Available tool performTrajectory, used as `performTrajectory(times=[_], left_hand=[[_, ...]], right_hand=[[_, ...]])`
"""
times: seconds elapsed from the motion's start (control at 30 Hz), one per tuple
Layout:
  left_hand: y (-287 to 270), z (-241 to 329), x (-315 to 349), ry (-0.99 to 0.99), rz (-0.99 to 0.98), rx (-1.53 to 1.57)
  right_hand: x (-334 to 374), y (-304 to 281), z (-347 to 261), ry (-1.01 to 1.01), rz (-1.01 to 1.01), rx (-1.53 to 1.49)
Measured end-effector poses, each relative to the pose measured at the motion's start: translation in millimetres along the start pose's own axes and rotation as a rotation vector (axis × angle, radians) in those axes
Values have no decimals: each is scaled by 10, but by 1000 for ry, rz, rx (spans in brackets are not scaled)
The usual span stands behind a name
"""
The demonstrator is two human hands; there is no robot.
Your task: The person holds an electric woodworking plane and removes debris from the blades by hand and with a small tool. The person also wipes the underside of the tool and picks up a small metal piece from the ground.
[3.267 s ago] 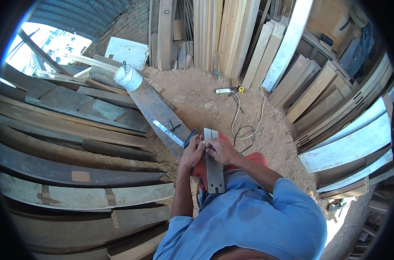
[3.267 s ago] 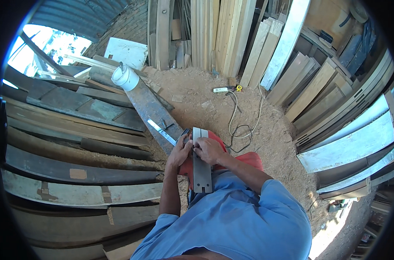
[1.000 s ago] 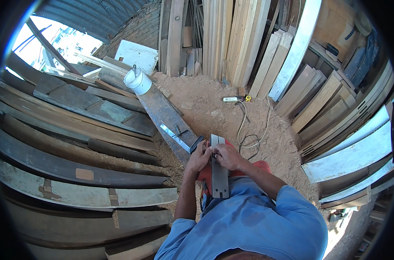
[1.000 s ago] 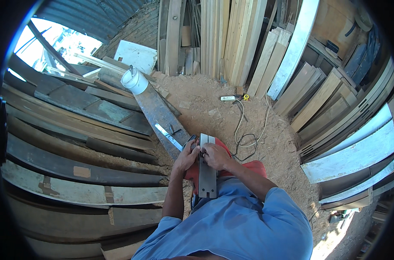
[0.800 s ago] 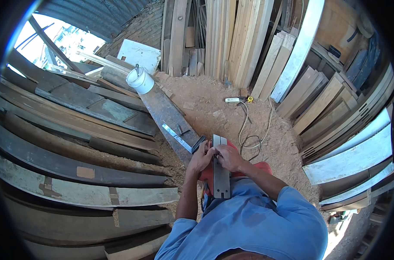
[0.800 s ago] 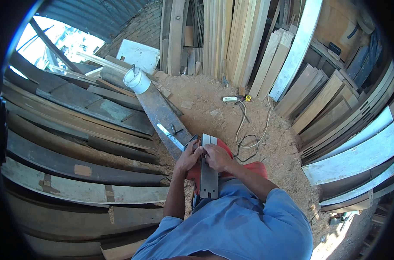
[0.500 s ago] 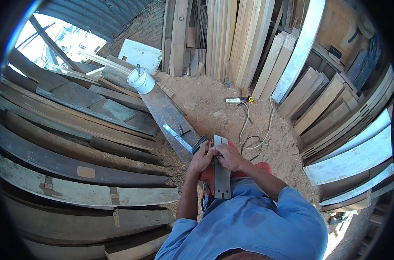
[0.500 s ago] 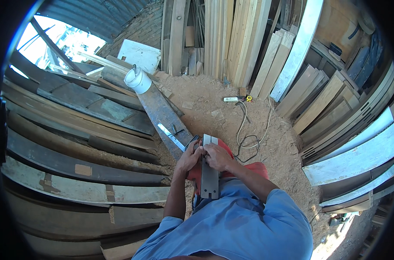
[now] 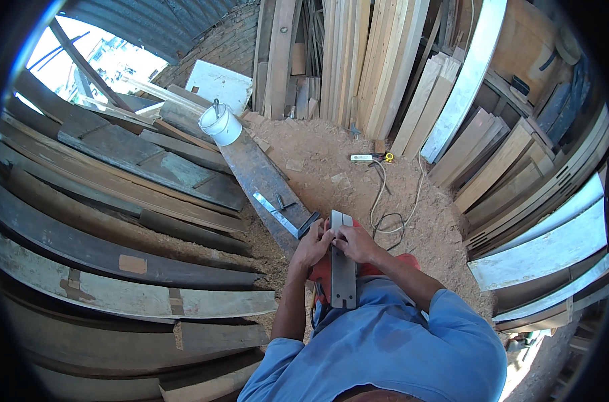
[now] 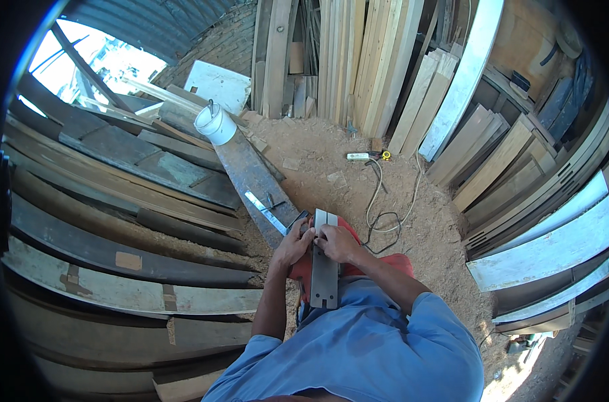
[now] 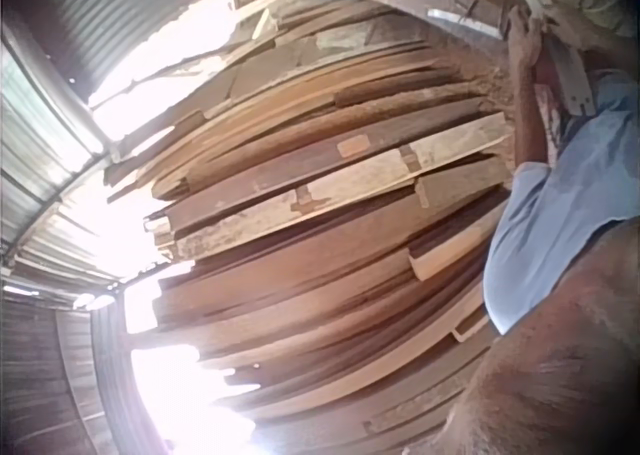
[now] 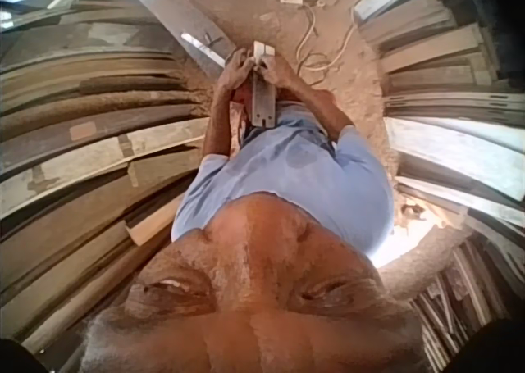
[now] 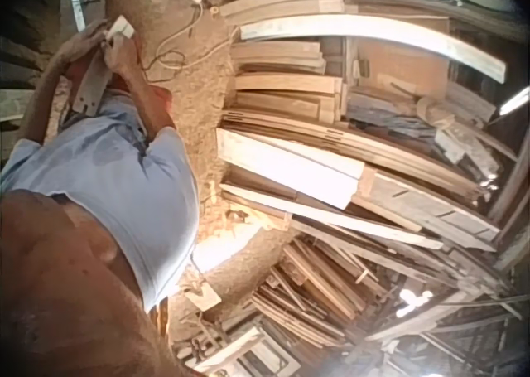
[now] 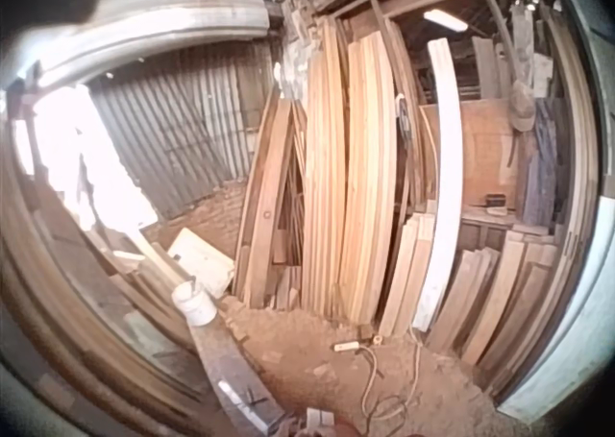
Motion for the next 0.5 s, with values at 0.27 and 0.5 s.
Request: performTrajectory(times=[0.27,0.5], left_hand=[[1,-122,6,-52,-18,49],[-15,-37,62,-70,-19,54]], right_hand=[[5,41,52,107,5,-98],[31,-44,-202,-55,60,-100]])
Point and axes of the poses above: each hand's wrist, its own x-axis away from the middle knuckle, its own y-axis out of the palm, z = x × y, the point moved 10 cm from there along -x, towards the middle knuckle, and after that the axes turned 3 degrees about z, right-handed, at the moved point
